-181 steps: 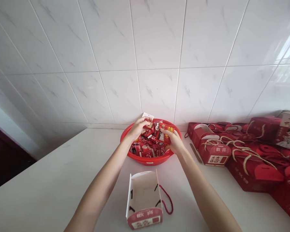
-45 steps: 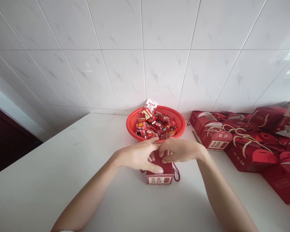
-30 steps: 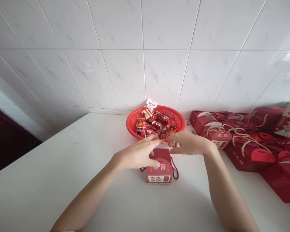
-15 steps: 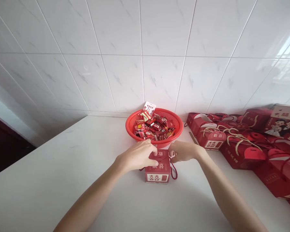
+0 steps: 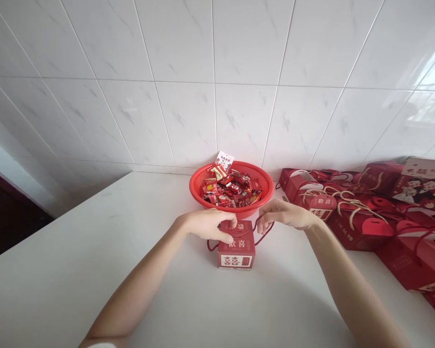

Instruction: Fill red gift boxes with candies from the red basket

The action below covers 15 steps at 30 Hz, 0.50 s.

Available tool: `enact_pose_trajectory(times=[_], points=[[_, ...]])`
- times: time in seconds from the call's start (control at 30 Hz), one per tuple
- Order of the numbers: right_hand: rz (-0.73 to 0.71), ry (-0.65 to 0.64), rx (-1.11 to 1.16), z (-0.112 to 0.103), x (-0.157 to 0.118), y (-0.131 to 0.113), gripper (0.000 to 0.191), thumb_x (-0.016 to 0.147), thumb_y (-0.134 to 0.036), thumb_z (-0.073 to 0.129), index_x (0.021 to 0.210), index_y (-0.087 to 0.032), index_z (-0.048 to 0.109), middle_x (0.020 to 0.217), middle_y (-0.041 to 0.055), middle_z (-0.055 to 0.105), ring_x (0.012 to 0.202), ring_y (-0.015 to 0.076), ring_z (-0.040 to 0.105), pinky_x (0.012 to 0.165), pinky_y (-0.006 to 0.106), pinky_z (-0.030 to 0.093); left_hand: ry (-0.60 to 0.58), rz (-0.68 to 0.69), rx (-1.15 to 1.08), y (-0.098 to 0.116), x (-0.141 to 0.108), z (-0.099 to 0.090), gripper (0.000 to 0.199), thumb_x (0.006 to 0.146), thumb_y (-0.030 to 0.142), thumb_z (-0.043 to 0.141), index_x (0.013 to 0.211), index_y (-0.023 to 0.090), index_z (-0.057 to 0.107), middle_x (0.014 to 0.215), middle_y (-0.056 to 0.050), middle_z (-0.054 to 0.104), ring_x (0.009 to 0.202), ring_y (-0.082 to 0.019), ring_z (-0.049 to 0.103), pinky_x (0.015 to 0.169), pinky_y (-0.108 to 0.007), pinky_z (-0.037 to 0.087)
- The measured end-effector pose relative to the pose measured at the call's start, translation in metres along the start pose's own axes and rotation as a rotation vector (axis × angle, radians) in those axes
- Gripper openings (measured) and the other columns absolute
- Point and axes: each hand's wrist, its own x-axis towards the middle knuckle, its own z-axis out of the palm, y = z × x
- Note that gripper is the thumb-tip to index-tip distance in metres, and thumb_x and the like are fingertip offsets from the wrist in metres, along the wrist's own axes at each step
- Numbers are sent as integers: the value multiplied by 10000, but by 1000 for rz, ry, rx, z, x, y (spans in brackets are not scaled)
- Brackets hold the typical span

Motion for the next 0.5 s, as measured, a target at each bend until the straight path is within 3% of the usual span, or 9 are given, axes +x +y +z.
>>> enact_pose_trajectory(times=[0.13, 0.27, 0.5], points=[[-126, 62, 159, 1, -14, -16, 267, 816, -386, 676, 750, -127, 670, 774, 64, 721, 654, 142, 642, 690, 300, 533, -6, 3, -41, 0, 5, 3, 480, 774, 518, 670, 1156, 236, 602, 1105, -50, 642, 937, -234, 600, 659, -249, 415], [-129, 15, 151, 9, -10, -16, 325, 829, -430, 702, 901, -113, 697, 937, 87, 734, 577, 91, 585, 545, 242, 502, 3, 56, -47, 5, 5, 7, 398, 795, 499, 660, 1081, 226, 617, 1086, -55, 654, 957, -247, 617, 651, -251, 419], [-131, -93, 61, 19, 1, -6, 422, 851, -479, 696, 1109, -145, 703, 1003, 68, 661, 819, 136, 598, 523, 189, 495, -36, 143, -40, 4, 5, 5, 319, 775, 345, 651, 1063, 209, 636, 1064, -53, 651, 908, -229, 631, 657, -254, 451]])
